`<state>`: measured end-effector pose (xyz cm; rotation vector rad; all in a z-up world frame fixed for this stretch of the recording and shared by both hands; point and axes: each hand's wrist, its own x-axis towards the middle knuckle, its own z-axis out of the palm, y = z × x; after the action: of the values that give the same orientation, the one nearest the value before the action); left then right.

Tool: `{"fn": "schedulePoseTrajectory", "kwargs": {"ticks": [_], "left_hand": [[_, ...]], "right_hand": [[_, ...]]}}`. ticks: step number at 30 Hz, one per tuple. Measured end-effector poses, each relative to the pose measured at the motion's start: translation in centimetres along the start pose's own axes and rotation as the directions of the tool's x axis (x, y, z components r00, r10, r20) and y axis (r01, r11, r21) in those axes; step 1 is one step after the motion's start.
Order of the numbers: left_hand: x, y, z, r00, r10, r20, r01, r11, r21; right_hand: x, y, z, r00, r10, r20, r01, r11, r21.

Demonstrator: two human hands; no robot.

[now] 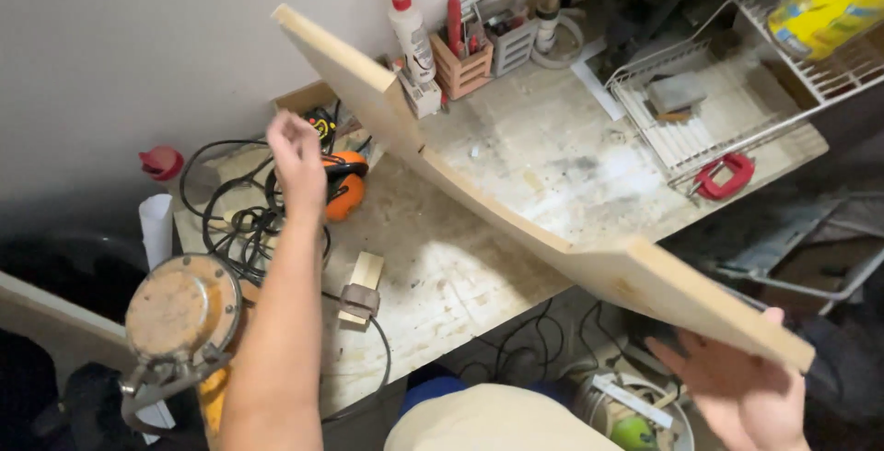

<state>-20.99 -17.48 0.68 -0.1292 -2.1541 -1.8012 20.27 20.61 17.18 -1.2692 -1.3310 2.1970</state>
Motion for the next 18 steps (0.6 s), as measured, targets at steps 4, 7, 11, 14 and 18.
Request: {"fn": "schedulePoseTrajectory", "kwargs": {"ticks": [4, 7, 11, 14, 18], "left_hand": [[4.3, -1.5, -0.5, 0.971, 0.074, 0.228, -0.033, 0.983, -0.179], [6.4, -3.9, -3.7, 0.856, 0.251, 0.452, -0.133, 0.952, -0.276], [7.5, -6.7, -9.6, 0.642, 0.382, 0.664, -0.13, 0.908, -0.397], [10.9, -8.9, -11.8, 0.419, 0.587, 0.692, -0.188, 0.802, -0.566], [4.4, -1.4, -6.8, 0.327, 0.702, 0.633, -0.122, 0.695, -0.708]], "right_hand": [[0.0, 1.2, 0.9, 0.874, 0.375, -0.308, -0.37, 0.926, 0.076], [0.9, 7.0, -0.4, 0.776, 0.614, -0.147, -0.614, 0.788, 0.048], [1.8, 13.3, -5.7, 0.829, 0.505, -0.239, -0.541, 0.832, -0.12], [0.9, 10.6, -3.7, 0.885, 0.441, -0.15, -0.463, 0.868, -0.178], [1.2, 11.0, -6.1, 0.948, 0.306, -0.09, -0.319, 0.917, -0.241]]}}
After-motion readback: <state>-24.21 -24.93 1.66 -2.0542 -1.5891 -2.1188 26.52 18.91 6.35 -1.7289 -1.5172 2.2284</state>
